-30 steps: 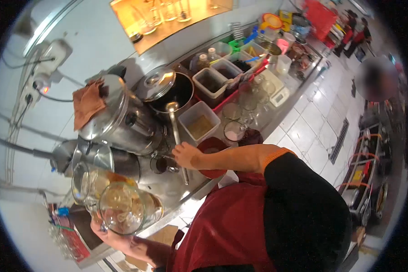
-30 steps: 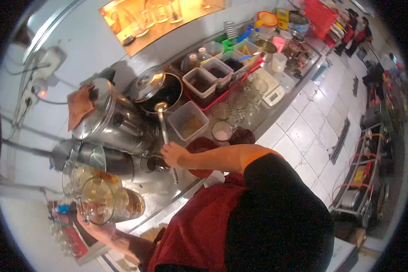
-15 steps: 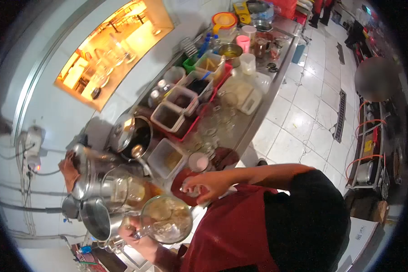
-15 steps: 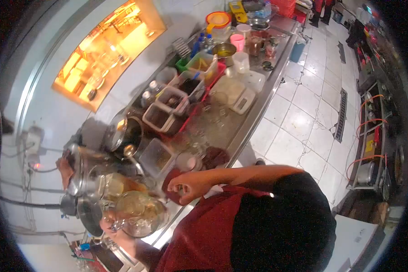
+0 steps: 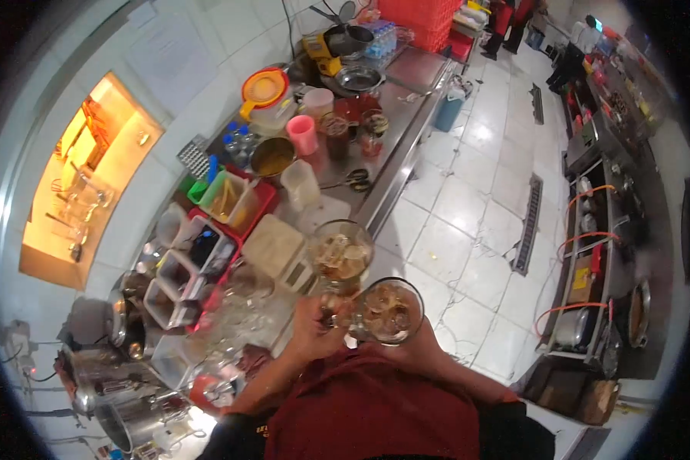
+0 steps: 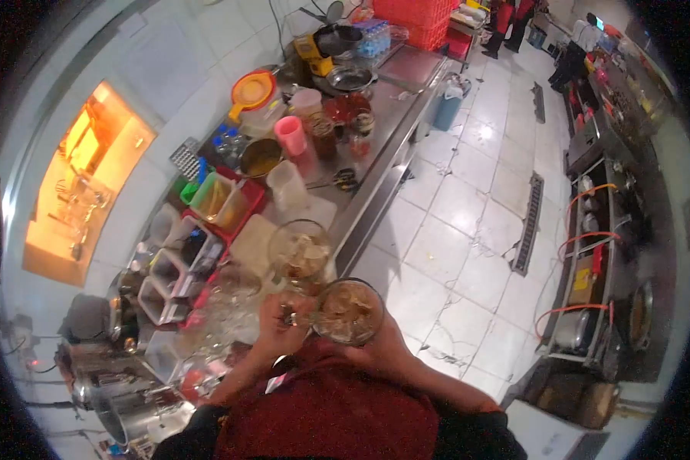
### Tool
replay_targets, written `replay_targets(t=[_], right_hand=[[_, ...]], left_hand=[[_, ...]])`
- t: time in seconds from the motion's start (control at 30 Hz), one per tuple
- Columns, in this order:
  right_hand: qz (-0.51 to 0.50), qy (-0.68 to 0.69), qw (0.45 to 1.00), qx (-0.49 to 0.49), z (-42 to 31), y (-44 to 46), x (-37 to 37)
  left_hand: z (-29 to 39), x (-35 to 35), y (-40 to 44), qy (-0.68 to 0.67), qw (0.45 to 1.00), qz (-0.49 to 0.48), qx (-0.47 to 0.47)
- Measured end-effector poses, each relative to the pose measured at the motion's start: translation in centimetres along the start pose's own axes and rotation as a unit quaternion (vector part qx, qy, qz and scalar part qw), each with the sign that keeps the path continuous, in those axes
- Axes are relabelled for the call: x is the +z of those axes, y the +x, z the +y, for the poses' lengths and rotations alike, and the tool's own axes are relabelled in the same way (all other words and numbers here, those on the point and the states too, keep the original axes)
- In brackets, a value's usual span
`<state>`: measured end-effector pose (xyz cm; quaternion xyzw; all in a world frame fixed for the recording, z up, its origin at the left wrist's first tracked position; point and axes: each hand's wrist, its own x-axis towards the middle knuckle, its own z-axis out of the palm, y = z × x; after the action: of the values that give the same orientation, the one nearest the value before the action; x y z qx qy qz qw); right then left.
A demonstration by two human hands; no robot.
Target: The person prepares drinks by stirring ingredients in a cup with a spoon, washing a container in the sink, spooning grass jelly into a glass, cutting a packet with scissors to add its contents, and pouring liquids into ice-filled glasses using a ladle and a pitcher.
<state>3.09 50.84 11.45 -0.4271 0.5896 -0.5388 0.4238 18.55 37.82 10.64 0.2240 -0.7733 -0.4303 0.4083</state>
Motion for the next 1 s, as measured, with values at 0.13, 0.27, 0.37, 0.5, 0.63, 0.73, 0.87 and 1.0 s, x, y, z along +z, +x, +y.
replay_targets(t=[0.13, 0.27, 0.37, 0.5, 0.63, 0.73, 0.87, 1.0], right_hand=[[0.073, -0.051, 0.996, 0.032, 2.1, 4.4, -7.2], [0.119, -0.044, 0.991, 0.031, 5.1, 11.0, -14.1], [0.112, -0.057, 0.991, 0.035, 6.9, 18.0, -19.8], [0.063, -0.174, 0.983, 0.008, 10.2, 30.6, -28.6], [-0.053, -0.106, 0.993, 0.003, 16.8, 43.7, -37.3], [-0.155, -0.087, 0.984, -0.029, 17.6, 53.1, -39.4], [-0.318, -0.149, 0.936, -0.016, 17.7, 63.2, -40.9], [-0.445, -0.002, 0.894, 0.050, 19.3, 69.1, -41.0]], left_hand=[[-4.0, 7.4, 6.3, -0.066, 0.989, -0.113, -0.062], [-8.3, 12.2, 15.0, -0.102, 0.958, -0.252, -0.088], [-13.6, 16.9, 21.1, -0.157, 0.947, -0.268, -0.082], [-22.0, 23.8, 29.2, -0.274, 0.932, -0.208, -0.112], [-29.2, 30.0, 36.8, -0.138, 0.962, -0.164, -0.171], [-31.9, 31.3, 40.9, -0.141, 0.973, -0.005, -0.181], [-37.7, 37.1, 42.9, -0.183, 0.948, 0.170, -0.197], [-41.0, 40.3, 44.3, -0.051, 0.939, 0.267, -0.209]])
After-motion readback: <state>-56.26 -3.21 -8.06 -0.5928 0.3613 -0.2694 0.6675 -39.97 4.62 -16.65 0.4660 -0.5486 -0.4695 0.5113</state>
